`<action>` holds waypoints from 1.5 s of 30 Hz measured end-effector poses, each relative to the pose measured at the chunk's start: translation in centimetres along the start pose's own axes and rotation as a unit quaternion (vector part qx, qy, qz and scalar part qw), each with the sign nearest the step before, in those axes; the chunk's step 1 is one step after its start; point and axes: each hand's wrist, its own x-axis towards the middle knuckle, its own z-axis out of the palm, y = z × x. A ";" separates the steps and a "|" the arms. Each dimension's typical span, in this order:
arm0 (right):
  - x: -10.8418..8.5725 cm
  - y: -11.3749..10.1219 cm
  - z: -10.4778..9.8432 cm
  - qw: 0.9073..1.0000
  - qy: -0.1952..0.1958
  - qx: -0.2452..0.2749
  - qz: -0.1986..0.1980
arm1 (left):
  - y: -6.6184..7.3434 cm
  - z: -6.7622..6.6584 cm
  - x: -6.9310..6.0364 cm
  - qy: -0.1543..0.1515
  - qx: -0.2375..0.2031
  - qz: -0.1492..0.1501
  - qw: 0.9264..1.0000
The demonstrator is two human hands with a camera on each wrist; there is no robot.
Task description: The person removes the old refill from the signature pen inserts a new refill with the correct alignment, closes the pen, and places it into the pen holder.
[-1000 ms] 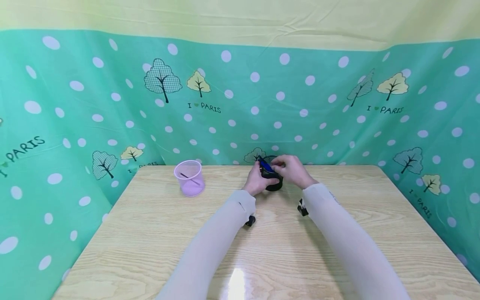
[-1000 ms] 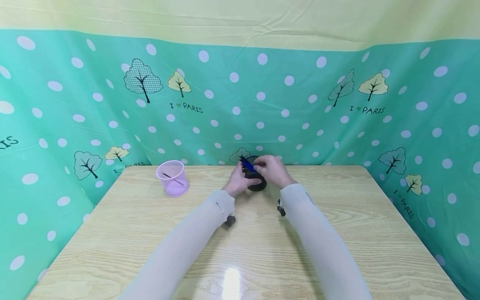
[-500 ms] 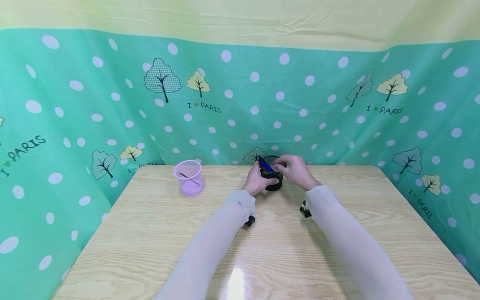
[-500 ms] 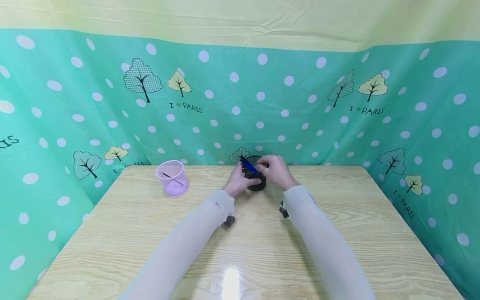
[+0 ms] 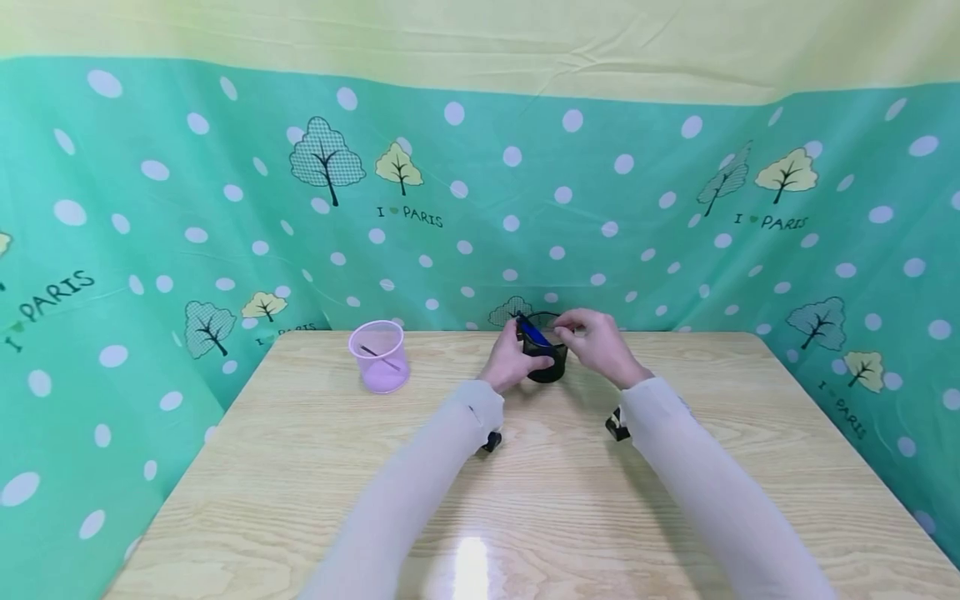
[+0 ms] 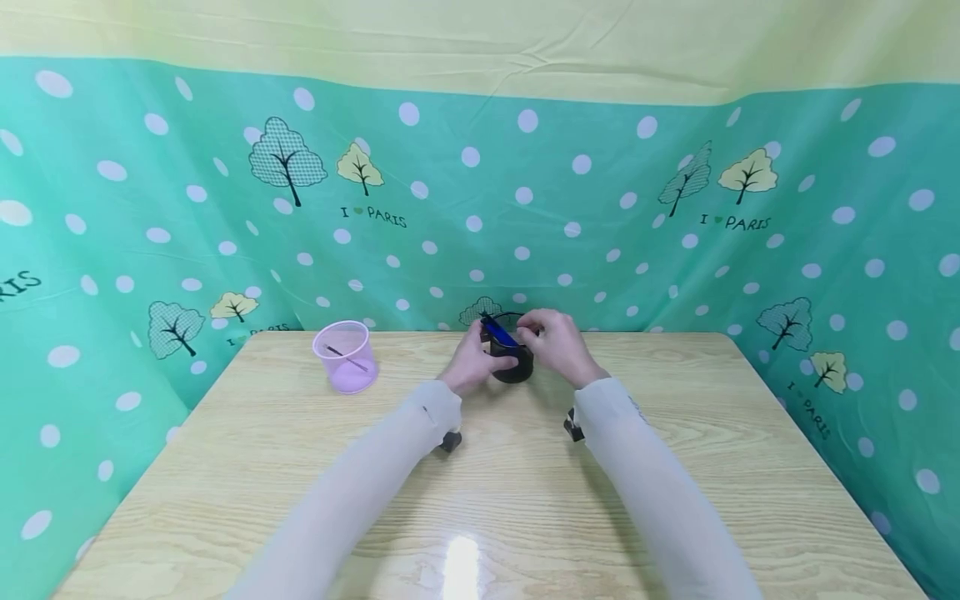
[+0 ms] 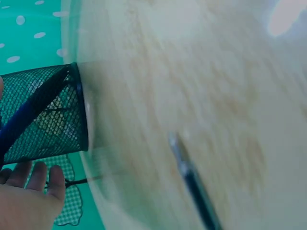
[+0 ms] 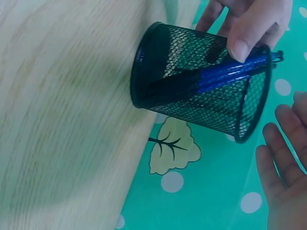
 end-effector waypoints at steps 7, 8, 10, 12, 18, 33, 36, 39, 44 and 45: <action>-0.6 -0.3 -0.8 1.000 0.005 0.001 0.016 | 0.1 -1.3 -0.3 -0.004 0.026 0.014 1.000; -0.7 -0.3 -0.8 1.000 0.003 0.001 0.018 | 0.0 -1.6 -0.3 -0.004 0.028 0.016 0.999; -1.0 -0.5 -0.9 1.000 0.002 0.003 0.020 | -0.2 -2.0 -0.4 -0.008 0.029 0.017 0.999; -1.2 -0.7 -0.9 1.000 0.002 0.004 0.018 | -0.4 -2.6 -0.6 -0.011 0.029 0.018 0.999; -1.6 -1.3 -1.0 1.000 -0.001 -0.011 -0.003 | -0.6 -4.2 -1.3 -0.024 0.053 0.026 0.998; -3.7 -1.5 -1.8 1.000 0.003 -0.026 -0.006 | 0.4 -7.1 -4.1 -0.014 0.179 0.071 0.981; -4.1 -1.7 -1.9 0.999 0.000 -0.035 -0.006 | 0.3 -7.7 -4.7 -0.010 0.217 0.094 0.972; -4.5 -1.9 -1.8 0.998 -0.004 -0.054 -0.017 | 0.3 -8.1 -5.4 -0.009 0.249 0.114 0.962; -5.1 -2.1 -1.7 0.995 -0.010 -0.095 -0.040 | 0.3 -8.8 -6.7 -0.007 0.289 0.139 0.947; -5.3 -2.1 -1.6 0.994 -0.010 -0.100 -0.044 | 0.3 -8.9 -6.9 -0.007 0.298 0.146 0.943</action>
